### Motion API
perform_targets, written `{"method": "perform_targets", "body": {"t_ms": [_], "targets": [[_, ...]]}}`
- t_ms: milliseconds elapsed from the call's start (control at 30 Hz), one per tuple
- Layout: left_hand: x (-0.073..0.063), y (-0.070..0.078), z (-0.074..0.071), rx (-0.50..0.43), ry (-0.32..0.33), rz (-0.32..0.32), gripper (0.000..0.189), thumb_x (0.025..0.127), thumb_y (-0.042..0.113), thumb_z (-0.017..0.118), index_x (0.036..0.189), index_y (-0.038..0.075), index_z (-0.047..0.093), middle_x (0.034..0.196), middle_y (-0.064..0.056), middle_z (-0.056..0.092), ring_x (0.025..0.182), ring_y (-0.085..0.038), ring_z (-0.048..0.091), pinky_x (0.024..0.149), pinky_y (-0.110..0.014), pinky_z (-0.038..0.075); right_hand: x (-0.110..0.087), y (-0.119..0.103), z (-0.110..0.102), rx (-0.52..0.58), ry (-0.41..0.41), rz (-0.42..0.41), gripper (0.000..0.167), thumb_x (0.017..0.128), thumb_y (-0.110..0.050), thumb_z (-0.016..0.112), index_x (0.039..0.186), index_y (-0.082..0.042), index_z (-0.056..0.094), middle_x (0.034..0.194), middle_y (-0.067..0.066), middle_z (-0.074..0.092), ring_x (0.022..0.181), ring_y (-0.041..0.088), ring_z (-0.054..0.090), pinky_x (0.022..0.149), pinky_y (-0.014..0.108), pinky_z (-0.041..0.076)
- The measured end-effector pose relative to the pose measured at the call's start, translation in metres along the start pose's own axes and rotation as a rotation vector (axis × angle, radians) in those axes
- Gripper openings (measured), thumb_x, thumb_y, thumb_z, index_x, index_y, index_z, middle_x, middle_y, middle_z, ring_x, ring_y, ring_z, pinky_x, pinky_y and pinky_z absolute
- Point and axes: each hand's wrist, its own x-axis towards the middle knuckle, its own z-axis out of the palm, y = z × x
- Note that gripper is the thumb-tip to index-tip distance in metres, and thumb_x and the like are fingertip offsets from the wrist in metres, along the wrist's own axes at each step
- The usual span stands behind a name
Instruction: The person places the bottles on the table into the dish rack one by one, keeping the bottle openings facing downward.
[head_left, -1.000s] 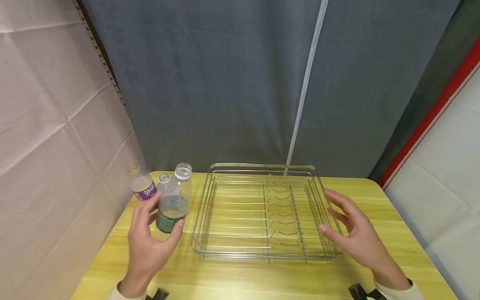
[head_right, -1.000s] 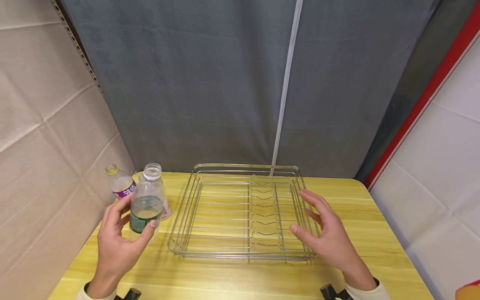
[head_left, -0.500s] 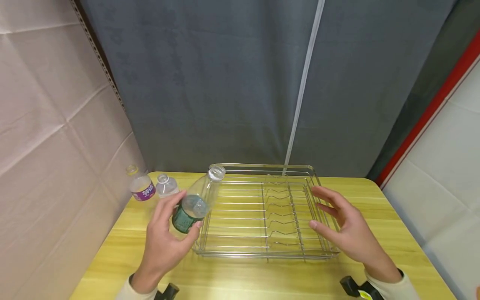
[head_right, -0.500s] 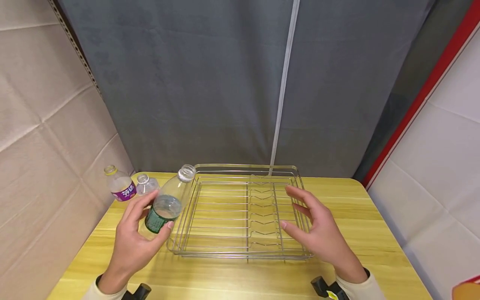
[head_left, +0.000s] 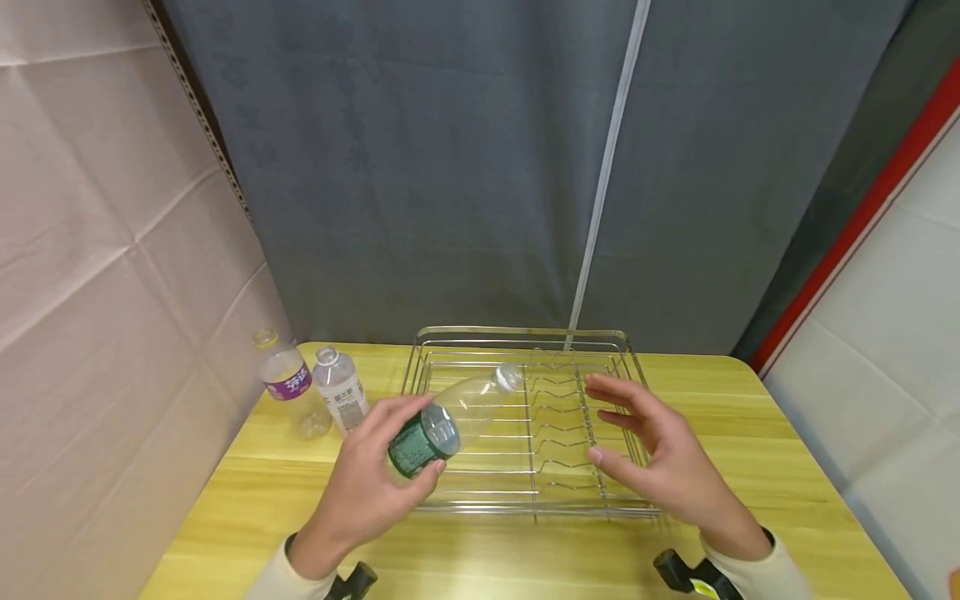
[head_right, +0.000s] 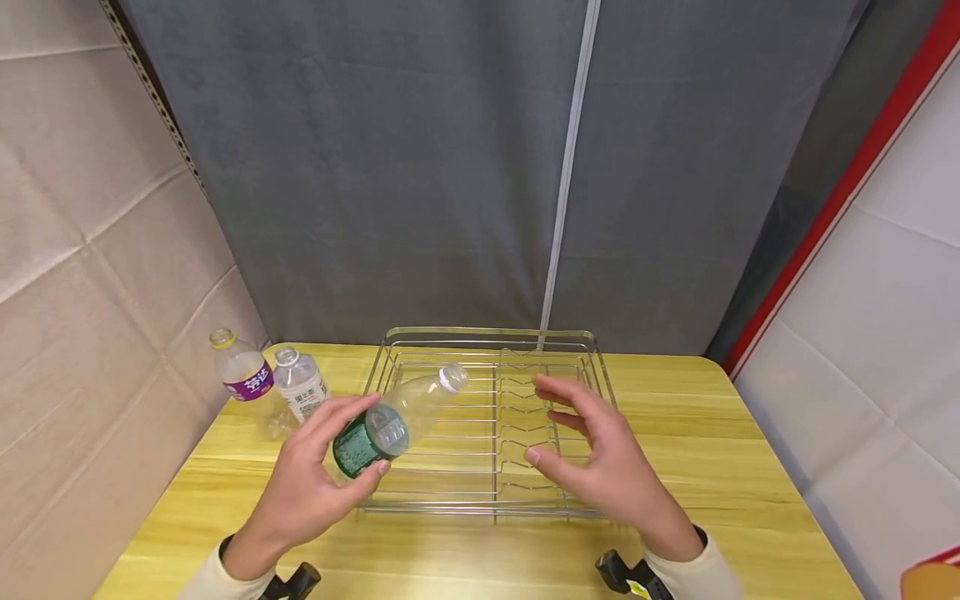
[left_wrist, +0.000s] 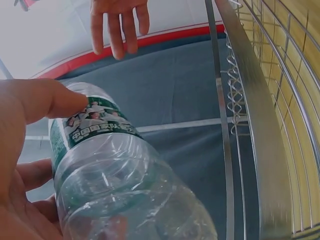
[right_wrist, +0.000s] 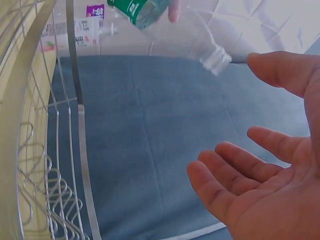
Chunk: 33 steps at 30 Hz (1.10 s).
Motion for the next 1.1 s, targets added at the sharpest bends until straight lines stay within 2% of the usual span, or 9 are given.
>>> {"method": "perform_targets", "body": {"t_ms": [133, 267, 467, 567, 767, 933, 1100], "targets": [[0.003, 0.004, 0.005, -0.012, -0.062, 0.011, 0.077, 0.075, 0.015, 0.093, 0.146, 0.016, 0.063, 0.136, -0.003, 0.066, 0.109, -0.017, 0.069, 0.080, -0.024, 0.065, 0.003, 0.000, 0.007, 0.008, -0.022, -0.028, 0.076, 0.087, 0.008, 0.081, 0.155, -0.009, 0.049, 0.156, 0.004, 0.054, 0.142, 0.012, 0.055, 0.109, 0.020, 0.054], [0.006, 0.008, 0.008, 0.027, -0.127, 0.034, 0.075, 0.074, 0.020, 0.094, 0.143, 0.016, 0.064, 0.138, 0.000, 0.066, 0.113, -0.015, 0.067, 0.083, -0.024, 0.064, 0.007, -0.002, 0.011, -0.001, -0.036, -0.039, 0.075, 0.086, 0.005, 0.083, 0.153, -0.008, 0.051, 0.155, 0.006, 0.055, 0.141, 0.011, 0.055, 0.109, 0.022, 0.055], [0.010, 0.014, 0.013, 0.107, -0.207, 0.092, 0.073, 0.075, 0.028, 0.095, 0.141, 0.018, 0.067, 0.138, 0.003, 0.068, 0.114, -0.013, 0.067, 0.082, -0.023, 0.063, 0.012, -0.005, 0.017, -0.032, -0.066, -0.017, 0.068, 0.087, -0.003, 0.086, 0.147, -0.018, 0.058, 0.150, 0.001, 0.059, 0.137, 0.014, 0.058, 0.104, 0.027, 0.060], [0.012, 0.016, 0.015, 0.139, -0.238, 0.123, 0.071, 0.075, 0.031, 0.095, 0.139, 0.018, 0.068, 0.137, 0.004, 0.069, 0.117, -0.012, 0.067, 0.087, -0.027, 0.063, 0.013, -0.003, 0.020, -0.074, -0.081, -0.024, 0.064, 0.086, -0.008, 0.087, 0.143, -0.021, 0.062, 0.145, -0.001, 0.063, 0.131, 0.016, 0.063, 0.099, 0.030, 0.062], [0.016, 0.018, 0.020, 0.161, -0.276, 0.186, 0.072, 0.075, 0.034, 0.094, 0.140, 0.020, 0.067, 0.136, 0.006, 0.070, 0.118, -0.013, 0.068, 0.094, -0.033, 0.062, 0.015, 0.001, 0.025, -0.123, -0.125, -0.059, 0.059, 0.086, -0.014, 0.089, 0.139, -0.023, 0.065, 0.139, -0.002, 0.068, 0.117, 0.013, 0.068, 0.091, 0.030, 0.064], [0.018, 0.019, 0.023, 0.174, -0.302, 0.208, 0.071, 0.076, 0.034, 0.094, 0.141, 0.022, 0.067, 0.136, 0.006, 0.069, 0.118, -0.013, 0.068, 0.095, -0.035, 0.062, 0.017, 0.002, 0.028, -0.154, -0.166, -0.108, 0.057, 0.086, -0.016, 0.089, 0.137, -0.023, 0.067, 0.138, -0.002, 0.070, 0.117, 0.015, 0.070, 0.091, 0.033, 0.065], [0.020, 0.021, 0.026, 0.197, -0.327, 0.236, 0.070, 0.076, 0.034, 0.094, 0.140, 0.021, 0.067, 0.135, 0.005, 0.071, 0.118, -0.015, 0.069, 0.097, -0.038, 0.062, 0.018, 0.004, 0.032, -0.164, -0.207, -0.101, 0.052, 0.087, -0.019, 0.089, 0.135, -0.021, 0.069, 0.135, 0.000, 0.072, 0.116, 0.018, 0.072, 0.087, 0.032, 0.066]]}}
